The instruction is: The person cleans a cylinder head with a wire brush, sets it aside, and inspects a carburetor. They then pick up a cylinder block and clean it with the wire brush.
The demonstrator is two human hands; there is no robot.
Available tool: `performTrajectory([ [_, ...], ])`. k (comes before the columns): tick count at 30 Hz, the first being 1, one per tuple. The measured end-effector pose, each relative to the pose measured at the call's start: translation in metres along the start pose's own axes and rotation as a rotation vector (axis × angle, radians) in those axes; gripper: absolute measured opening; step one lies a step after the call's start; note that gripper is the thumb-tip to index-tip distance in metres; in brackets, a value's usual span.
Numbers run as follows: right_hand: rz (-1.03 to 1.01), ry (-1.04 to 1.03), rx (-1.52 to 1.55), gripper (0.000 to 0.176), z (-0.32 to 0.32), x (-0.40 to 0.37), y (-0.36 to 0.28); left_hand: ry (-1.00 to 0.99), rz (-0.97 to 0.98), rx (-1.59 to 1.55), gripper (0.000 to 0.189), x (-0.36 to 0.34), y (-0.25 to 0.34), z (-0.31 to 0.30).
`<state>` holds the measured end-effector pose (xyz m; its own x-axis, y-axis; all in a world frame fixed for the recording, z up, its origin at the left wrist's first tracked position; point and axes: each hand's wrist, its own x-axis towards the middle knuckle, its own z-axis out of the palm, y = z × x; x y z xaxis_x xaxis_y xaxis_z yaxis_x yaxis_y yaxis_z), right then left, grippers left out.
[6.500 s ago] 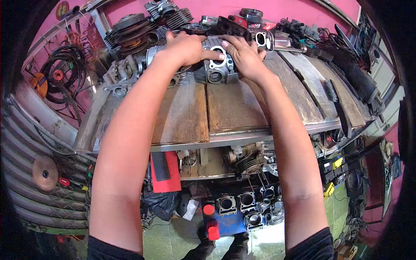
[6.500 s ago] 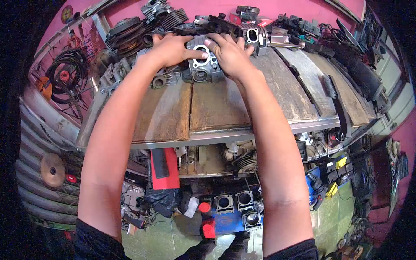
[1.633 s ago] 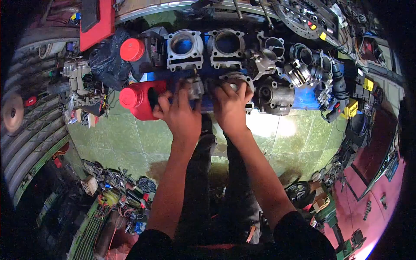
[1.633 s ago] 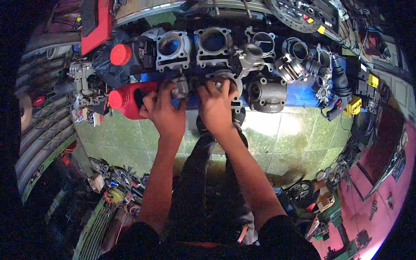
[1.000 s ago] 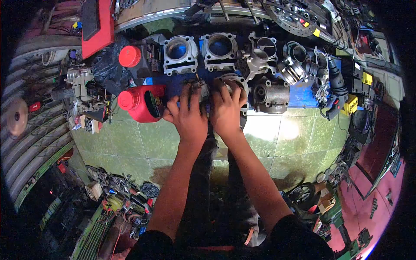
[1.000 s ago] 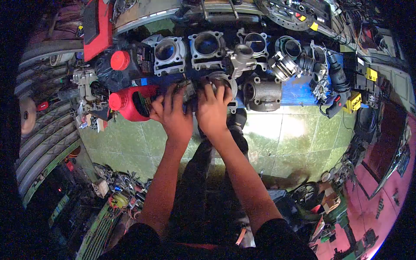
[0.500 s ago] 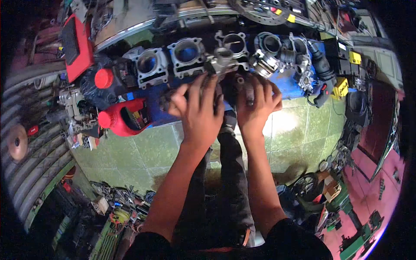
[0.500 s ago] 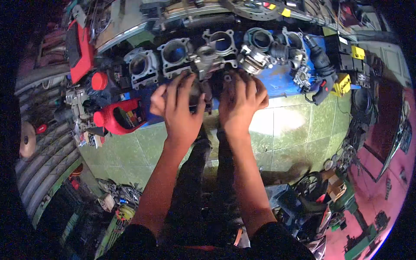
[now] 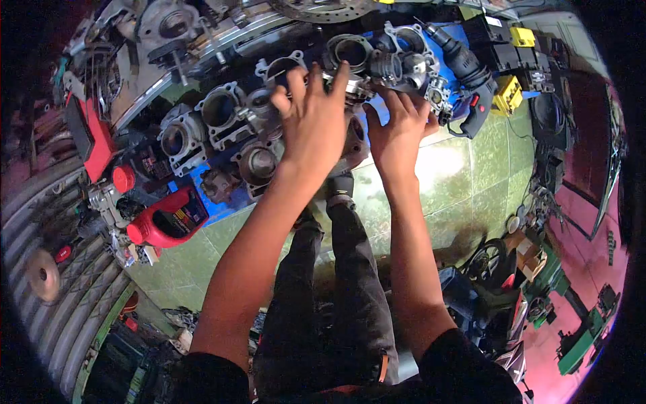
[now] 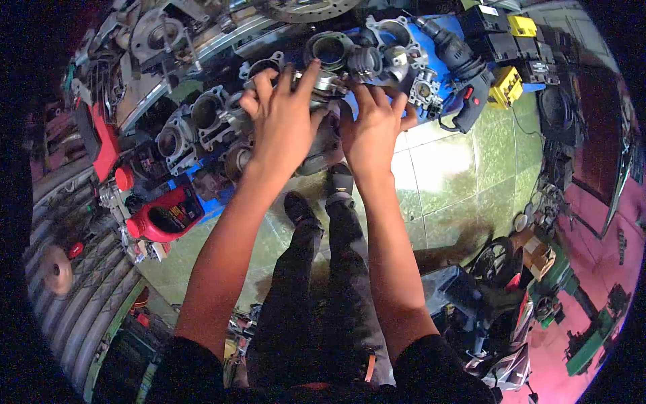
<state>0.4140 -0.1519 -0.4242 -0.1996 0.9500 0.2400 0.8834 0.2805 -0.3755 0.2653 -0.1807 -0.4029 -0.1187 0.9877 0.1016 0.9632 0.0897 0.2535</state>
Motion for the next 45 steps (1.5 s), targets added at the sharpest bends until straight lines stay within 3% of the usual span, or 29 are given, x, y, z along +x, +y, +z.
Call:
performTrajectory([
  [5, -0.031, -0.033, 0.102, 0.026, 0.005, 0.001, 0.008, -0.085, -0.027, -0.012, 0.083, 0.008, 0.0, -0.001],
  [10, -0.063, 0.008, 0.101, 0.023, 0.007, -0.002, 0.009, -0.001, -0.013, -0.044, 0.078, 0.01, -0.008, 0.001],
  [22, -0.104, 0.162, 0.179, 0.033, -0.024, -0.008, 0.011, 0.154, -0.089, -0.135, 0.079, -0.011, 0.019, -0.027],
  [29, -0.035, 0.187, 0.134, 0.035, -0.054, -0.025, 0.037, 0.16, -0.012, -0.171, 0.076, -0.02, 0.052, -0.015],
  [45, 0.192, 0.083, 0.13, 0.033, -0.011, -0.058, 0.095, -0.1, 0.099, -0.144, 0.076, -0.01, 0.082, 0.041],
])
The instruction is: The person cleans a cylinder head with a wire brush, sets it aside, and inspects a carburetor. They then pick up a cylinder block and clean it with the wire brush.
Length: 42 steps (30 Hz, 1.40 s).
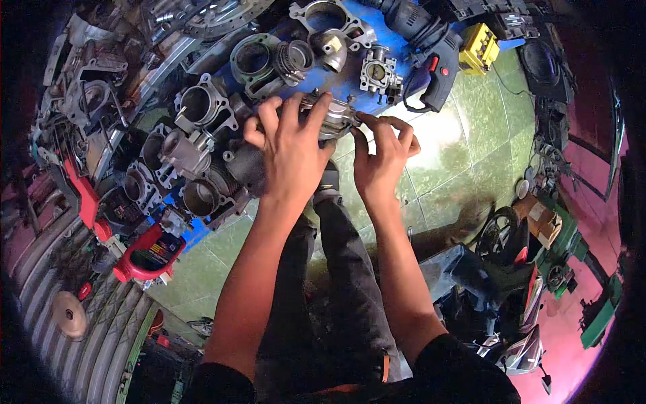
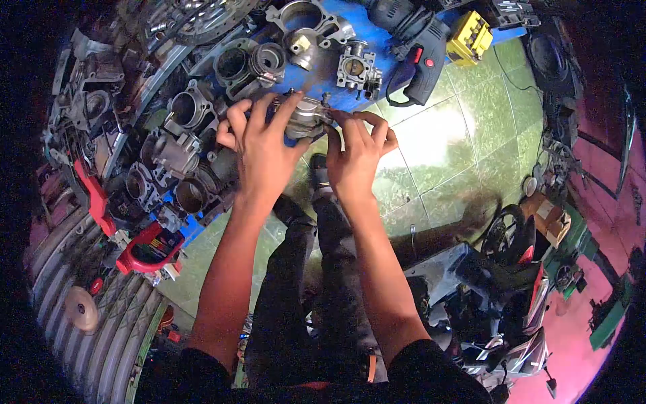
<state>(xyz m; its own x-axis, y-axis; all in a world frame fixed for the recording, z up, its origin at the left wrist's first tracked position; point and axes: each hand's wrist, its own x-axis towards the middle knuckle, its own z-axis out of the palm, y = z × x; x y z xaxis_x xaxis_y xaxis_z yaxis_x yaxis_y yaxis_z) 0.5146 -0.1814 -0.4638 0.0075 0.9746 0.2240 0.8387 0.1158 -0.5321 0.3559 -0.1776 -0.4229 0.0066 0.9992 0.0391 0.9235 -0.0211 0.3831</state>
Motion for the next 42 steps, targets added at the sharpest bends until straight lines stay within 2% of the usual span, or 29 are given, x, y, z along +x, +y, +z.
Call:
performTrajectory([
  [9, 0.049, -0.041, 0.011, 0.034, 0.021, 0.009, 0.011, -0.008, 0.015, 0.042, 0.068, 0.016, -0.004, 0.018],
  [14, 0.017, -0.066, 0.042, 0.03, 0.026, 0.004, 0.012, 0.071, 0.032, 0.023, 0.039, 0.019, -0.002, 0.025],
  [17, 0.041, -0.067, 0.038, 0.029, 0.027, 0.003, 0.009, 0.053, 0.033, 0.028, 0.034, 0.02, 0.004, 0.024],
  [25, 0.041, -0.061, 0.033, 0.033, 0.024, 0.0, 0.005, 0.046, 0.029, 0.046, 0.041, 0.012, 0.0, 0.023],
  [33, 0.047, -0.137, -0.009, 0.055, 0.016, -0.016, -0.002, 0.092, -0.085, -0.073, 0.046, -0.036, 0.003, -0.008],
  [36, 0.057, -0.123, -0.028, 0.058, 0.009, -0.018, -0.008, 0.149, -0.13, -0.076, 0.049, -0.067, -0.008, -0.015],
  [38, 0.045, -0.135, -0.033, 0.059, 0.001, -0.021, -0.018, 0.154, -0.152, -0.071, 0.054, -0.083, -0.016, -0.023],
  [40, 0.007, -0.148, -0.012, 0.052, -0.005, -0.025, -0.031, 0.16, -0.251, -0.057, 0.058, -0.094, -0.024, -0.03],
  [41, -0.031, -0.18, -0.018, 0.053, -0.008, -0.028, -0.038, 0.128, -0.262, -0.051, 0.07, -0.098, -0.03, -0.034],
  [42, -0.054, -0.23, -0.009, 0.055, -0.012, -0.029, -0.048, 0.131, -0.267, -0.05, 0.07, -0.1, -0.035, -0.036],
])
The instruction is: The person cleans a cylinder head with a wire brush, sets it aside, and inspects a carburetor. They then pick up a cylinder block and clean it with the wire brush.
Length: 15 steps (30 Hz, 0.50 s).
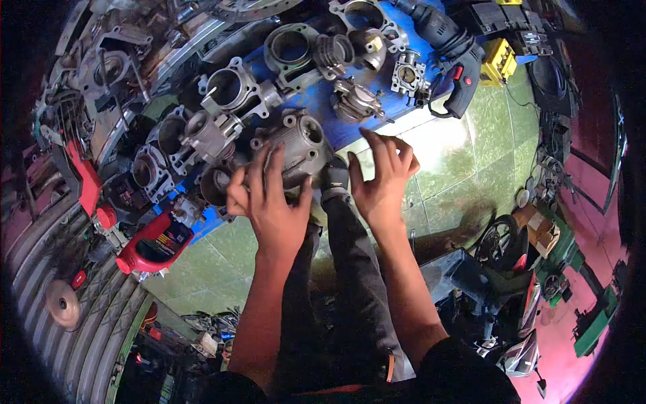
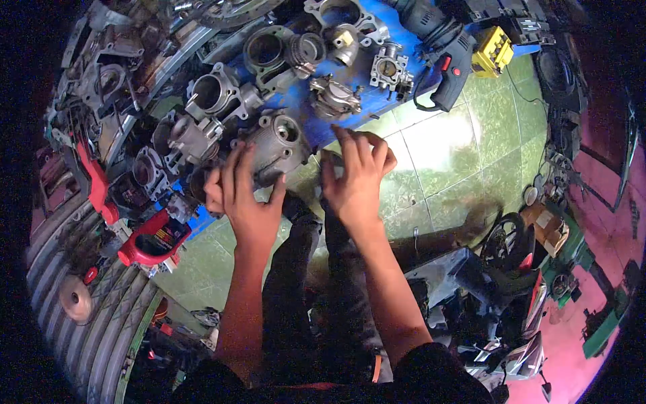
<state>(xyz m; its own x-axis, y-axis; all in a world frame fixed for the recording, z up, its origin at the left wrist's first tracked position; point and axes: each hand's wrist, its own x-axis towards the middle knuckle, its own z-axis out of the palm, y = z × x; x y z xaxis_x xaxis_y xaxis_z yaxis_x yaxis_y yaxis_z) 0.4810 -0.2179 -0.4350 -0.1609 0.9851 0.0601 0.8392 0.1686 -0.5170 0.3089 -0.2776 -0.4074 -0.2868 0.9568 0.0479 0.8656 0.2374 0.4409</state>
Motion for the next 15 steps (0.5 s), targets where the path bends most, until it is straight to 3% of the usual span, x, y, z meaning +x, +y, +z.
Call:
performTrajectory([
  [3, -0.064, -0.108, 0.046, 0.062, 0.002, -0.008, -0.02, -0.065, -0.042, -0.09, 0.1, 0.006, -0.015, -0.008],
  [7, -0.116, -0.172, 0.124, 0.069, 0.009, -0.009, -0.038, -0.252, -0.057, 0.026, 0.104, 0.017, -0.017, -0.021],
  [15, -0.299, -0.352, 0.107, 0.073, -0.004, 0.018, -0.036, -0.258, 0.02, 0.123, 0.106, 0.02, -0.027, -0.012],
])
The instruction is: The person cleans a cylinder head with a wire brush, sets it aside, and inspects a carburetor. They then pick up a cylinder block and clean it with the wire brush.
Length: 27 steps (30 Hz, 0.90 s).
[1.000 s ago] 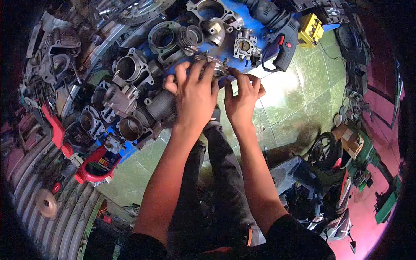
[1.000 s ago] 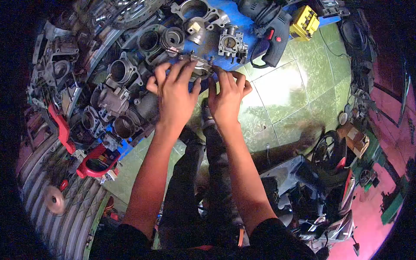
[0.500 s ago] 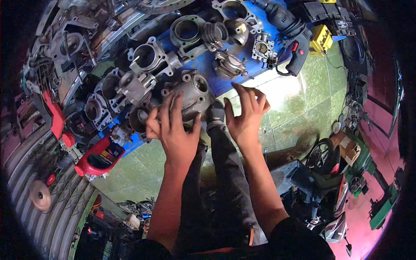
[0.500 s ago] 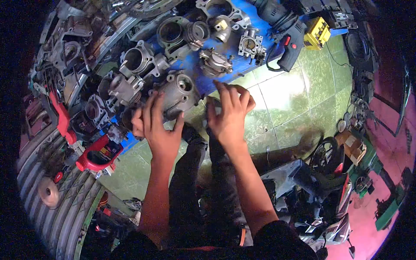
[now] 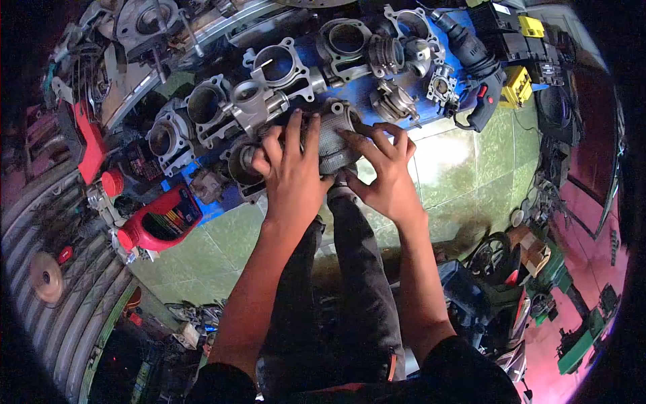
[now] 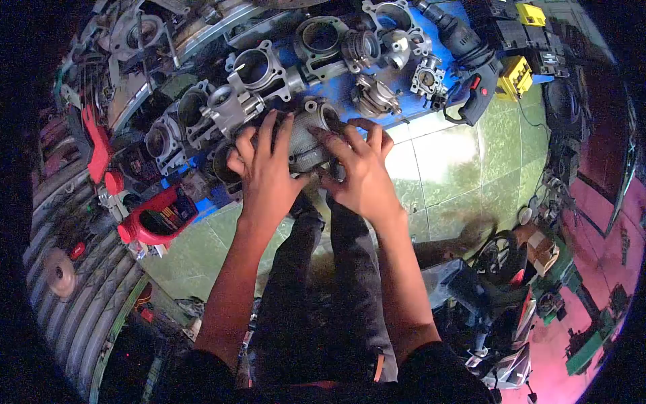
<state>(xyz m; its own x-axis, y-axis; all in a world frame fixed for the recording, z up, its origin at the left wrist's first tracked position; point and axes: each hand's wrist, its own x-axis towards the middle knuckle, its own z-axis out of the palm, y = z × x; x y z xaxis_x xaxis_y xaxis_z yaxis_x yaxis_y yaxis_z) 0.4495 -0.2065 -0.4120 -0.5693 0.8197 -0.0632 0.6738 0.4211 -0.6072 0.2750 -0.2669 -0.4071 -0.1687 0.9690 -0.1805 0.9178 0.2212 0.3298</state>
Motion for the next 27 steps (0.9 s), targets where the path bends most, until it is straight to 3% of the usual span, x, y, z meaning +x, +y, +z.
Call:
performTrajectory([
  [13, -0.018, 0.124, -0.147, 0.067, 0.014, -0.012, -0.004, 0.038, 0.03, -0.069, 0.104, 0.0, -0.006, 0.003],
  [15, -0.026, 0.098, -0.137, 0.074, 0.01, -0.019, -0.005, 0.003, 0.02, -0.106, 0.106, -0.007, -0.004, 0.0],
  [19, -0.024, 0.081, -0.153, 0.062, -0.003, -0.034, -0.008, 0.001, 0.048, -0.157, 0.105, -0.019, 0.002, -0.007],
  [20, -0.024, 0.112, -0.185, 0.043, -0.009, -0.035, -0.013, 0.011, 0.052, -0.158, 0.105, -0.023, 0.004, -0.01],
  [27, -0.046, 0.071, -0.219, 0.04, -0.063, -0.054, -0.05, 0.039, 0.097, -0.114, 0.106, -0.048, 0.025, -0.062],
])
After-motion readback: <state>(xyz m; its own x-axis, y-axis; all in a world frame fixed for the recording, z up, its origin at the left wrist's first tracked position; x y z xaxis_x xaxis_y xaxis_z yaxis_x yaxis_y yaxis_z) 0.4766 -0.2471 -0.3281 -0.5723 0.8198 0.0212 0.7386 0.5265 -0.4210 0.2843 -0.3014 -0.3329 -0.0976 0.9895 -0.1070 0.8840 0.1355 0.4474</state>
